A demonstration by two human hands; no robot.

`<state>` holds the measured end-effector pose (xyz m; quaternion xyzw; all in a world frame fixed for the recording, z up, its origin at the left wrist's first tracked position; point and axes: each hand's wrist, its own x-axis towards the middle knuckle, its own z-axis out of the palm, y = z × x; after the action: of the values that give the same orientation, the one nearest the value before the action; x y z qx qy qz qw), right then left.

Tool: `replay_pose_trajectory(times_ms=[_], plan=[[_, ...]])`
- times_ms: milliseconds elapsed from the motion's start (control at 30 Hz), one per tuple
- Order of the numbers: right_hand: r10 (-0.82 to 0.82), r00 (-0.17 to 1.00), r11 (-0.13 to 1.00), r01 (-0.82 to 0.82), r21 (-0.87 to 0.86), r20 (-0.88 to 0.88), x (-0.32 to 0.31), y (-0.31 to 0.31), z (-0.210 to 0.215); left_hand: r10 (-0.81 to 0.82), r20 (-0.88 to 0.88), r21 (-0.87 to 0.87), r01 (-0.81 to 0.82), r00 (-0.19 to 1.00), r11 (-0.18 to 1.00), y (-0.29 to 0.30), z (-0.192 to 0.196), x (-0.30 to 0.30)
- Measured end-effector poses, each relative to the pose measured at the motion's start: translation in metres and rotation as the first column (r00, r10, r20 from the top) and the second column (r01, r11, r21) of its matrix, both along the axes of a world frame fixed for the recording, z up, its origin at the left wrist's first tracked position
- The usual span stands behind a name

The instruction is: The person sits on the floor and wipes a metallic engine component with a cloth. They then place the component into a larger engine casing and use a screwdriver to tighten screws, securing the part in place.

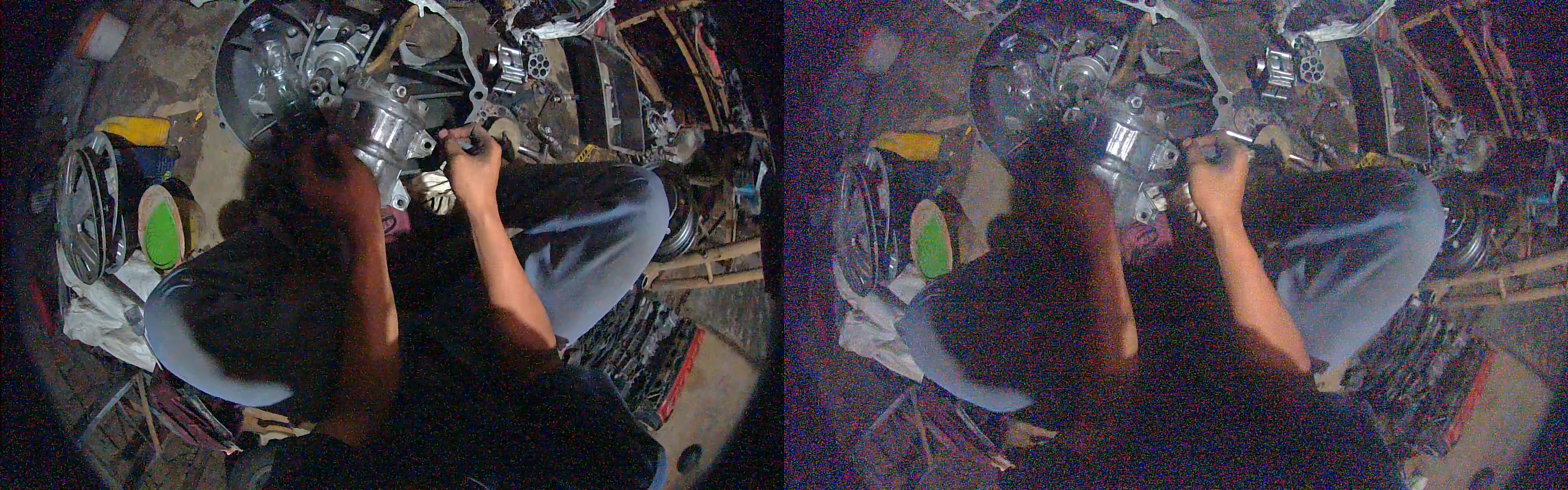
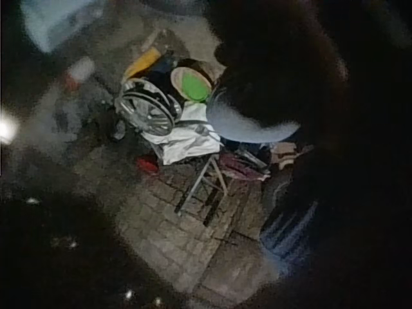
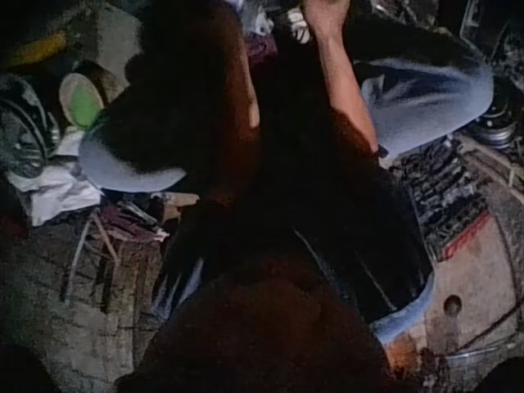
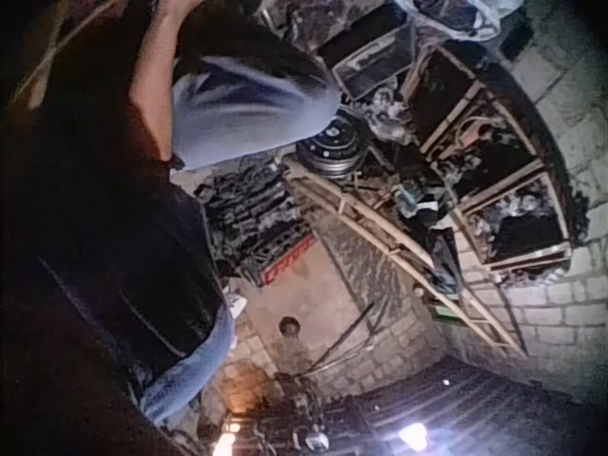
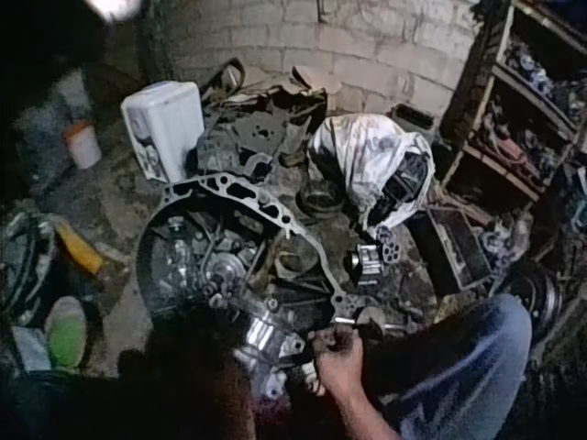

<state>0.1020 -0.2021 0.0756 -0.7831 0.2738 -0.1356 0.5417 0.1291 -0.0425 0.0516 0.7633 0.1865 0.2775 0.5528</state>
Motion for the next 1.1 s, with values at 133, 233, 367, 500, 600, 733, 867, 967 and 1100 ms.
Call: replay_pose_trajectory(times_ms=[133, 233, 367, 500, 600, 733, 867, 967, 1100], plan=[[0.057, 0.997, 0.998, -0.057, -0.014, 0.049, -0.015, 0.008, 0.001, -0.008, -0.043, -0.036, 0.007, 0.999, 0.999, 0.0, 0.011, 0.002], [0.002, 0.997, 1.0, -0.003, 0.008, 0.074, 0.0, 0.004, -0.006, 0.0, -0.021, -0.037, -0.001, 1.0, 0.999, -0.002, 0.009, 0.004], [-0.004, 0.999, 0.998, 0.001, 0.058, 0.054, -0.011, 0.011, 0.01, -0.019, -0.048, -0.063, 0.016, 0.999, 0.998, 0.001, 0.018, 0.001], [0.004, 0.999, 0.998, -0.008, 0.064, 0.05, -0.005, -0.001, -0.005, 0.015, -0.086, 0.005, -0.014, 0.996, 1.0, -0.007, 0.015, 0.0], [0.027, 0.999, 1.0, -0.027, 0.009, -0.03, -0.005, 0.002, 0.011, 0.024, -0.01, -0.009, -0.024, 1.0, 1.0, -0.002, 0.009, 0.002], [0.043, 0.999, 0.999, -0.043, -0.012, 0.005, -0.006, 0.002, -0.011, 0.004, -0.019, -0.003, -0.004, 1.0, 1.0, 0.001, 0.013, 0.002], [0.056, 0.998, 0.998, -0.056, 0.015, 0.029, -0.01, 0.0, -0.008, 0.034, -0.103, 0.105, -0.023, 0.994, 0.994, -0.002, 0.02, 0.002], [0.075, 0.997, 0.996, -0.076, 0.047, 0.033, -0.019, 0.003, -0.003, 0.021, -0.044, 0.025, -0.02, 0.999, 0.999, -0.001, 0.019, 0.001], [0.09, 0.996, 0.996, -0.091, 0.027, 0.008, -0.021, 0.012, 0.008, -0.002, -0.039, -0.03, 0.001, 0.999, 1.0, -0.002, 0.03, -0.002]])
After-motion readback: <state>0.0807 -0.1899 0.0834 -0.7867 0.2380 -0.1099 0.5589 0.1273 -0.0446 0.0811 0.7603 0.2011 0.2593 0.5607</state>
